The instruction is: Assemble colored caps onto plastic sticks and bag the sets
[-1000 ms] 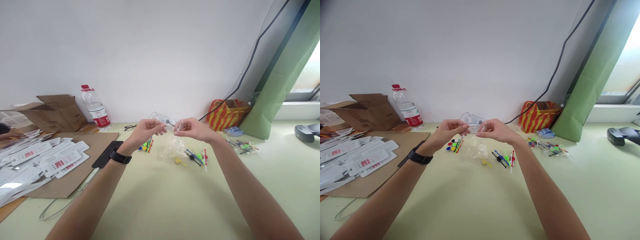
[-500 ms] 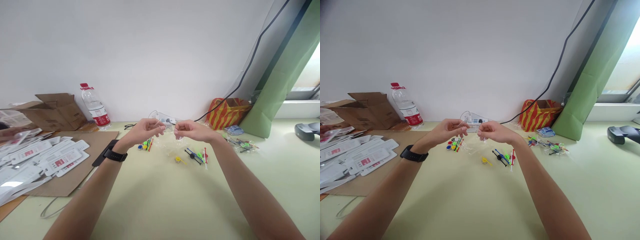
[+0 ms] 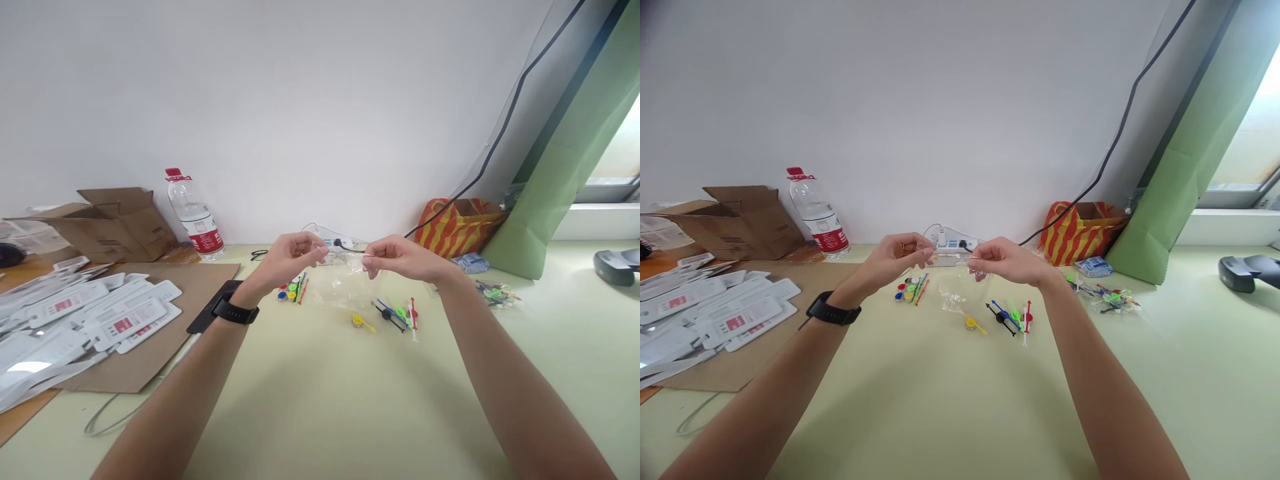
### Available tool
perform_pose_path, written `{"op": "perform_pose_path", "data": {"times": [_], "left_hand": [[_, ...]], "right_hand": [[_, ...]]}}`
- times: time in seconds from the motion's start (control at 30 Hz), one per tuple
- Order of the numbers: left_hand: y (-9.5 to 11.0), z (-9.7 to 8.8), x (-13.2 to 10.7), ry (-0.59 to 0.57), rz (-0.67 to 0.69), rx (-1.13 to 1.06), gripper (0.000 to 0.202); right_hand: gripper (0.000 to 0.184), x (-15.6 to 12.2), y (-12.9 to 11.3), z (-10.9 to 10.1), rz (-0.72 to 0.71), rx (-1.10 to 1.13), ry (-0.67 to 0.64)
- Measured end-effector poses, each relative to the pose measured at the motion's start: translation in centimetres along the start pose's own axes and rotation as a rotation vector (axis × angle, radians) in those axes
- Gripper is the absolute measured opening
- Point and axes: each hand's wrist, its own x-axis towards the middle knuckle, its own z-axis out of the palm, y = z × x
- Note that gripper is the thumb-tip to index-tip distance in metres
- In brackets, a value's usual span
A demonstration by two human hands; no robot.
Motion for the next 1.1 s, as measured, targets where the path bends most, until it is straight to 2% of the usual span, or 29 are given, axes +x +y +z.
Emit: {"op": "perform_pose_path", "data": {"times": [0.07,0.2,0.37,0.43,0.57,0.6,0.67,0.73,0.8,0.9,0.93,1.0,1.1], "left_hand": [[0.0,0.1,0.1,0.004,0.026,-0.003,0.037],[-0.4,-0.1,0.4,0.019,0.046,0.004,0.041],[-0.8,-1.5,0.4,0.024,0.04,0.017,0.04],[-0.9,-2.5,0.1,-0.059,0.02,-0.005,0.039],[-0.9,-3.9,-0.7,-0.438,-0.06,-0.152,0.029],[-0.8,-3.9,-0.8,-0.467,-0.056,-0.188,0.03],[-0.6,-3.2,-0.9,-0.401,-0.028,-0.275,0.039],[-0.5,-1.8,-0.8,-0.413,-0.055,-0.345,0.051],[-0.6,-0.2,-0.7,-0.543,-0.121,-0.388,0.059],[-0.9,1.7,-0.8,-0.837,-0.226,-0.409,0.072],[-1.0,2.1,-0.8,-0.884,-0.24,-0.416,0.075],[-1.2,2.4,-0.9,-0.899,-0.254,-0.455,0.078],[-1.3,2.0,-0.8,-0.859,-0.274,-0.459,0.076]], "right_hand": [[0.042,-0.1,-0.4,0.0,0.007,-0.014,-0.024],[0.042,-0.4,-0.5,-0.3,0.003,-0.023,0.013],[0.038,-1.1,0.0,-1.2,-0.006,0.012,0.073],[0.04,-1.3,0.2,-1.5,-0.009,0.052,0.114],[0.041,-1.4,-0.2,-1.5,-0.06,0.055,0.208],[0.041,-1.4,-0.5,-1.3,-0.072,0.051,0.22],[0.038,-1.2,-1.2,-0.6,-0.093,0.041,0.209],[0.034,-1.0,-1.9,0.2,-0.132,0.031,0.172],[0.03,-0.8,-2.5,1.0,-0.182,0.008,0.146],[0.02,-0.5,-3.2,1.9,-0.221,-0.084,0.134],[0.016,-0.5,-3.4,2.1,-0.227,-0.118,0.134],[0.01,-0.7,-3.7,2.2,-0.237,-0.161,0.133],[0.009,-1.2,-4.0,2.0,-0.238,-0.174,0.108]]}}
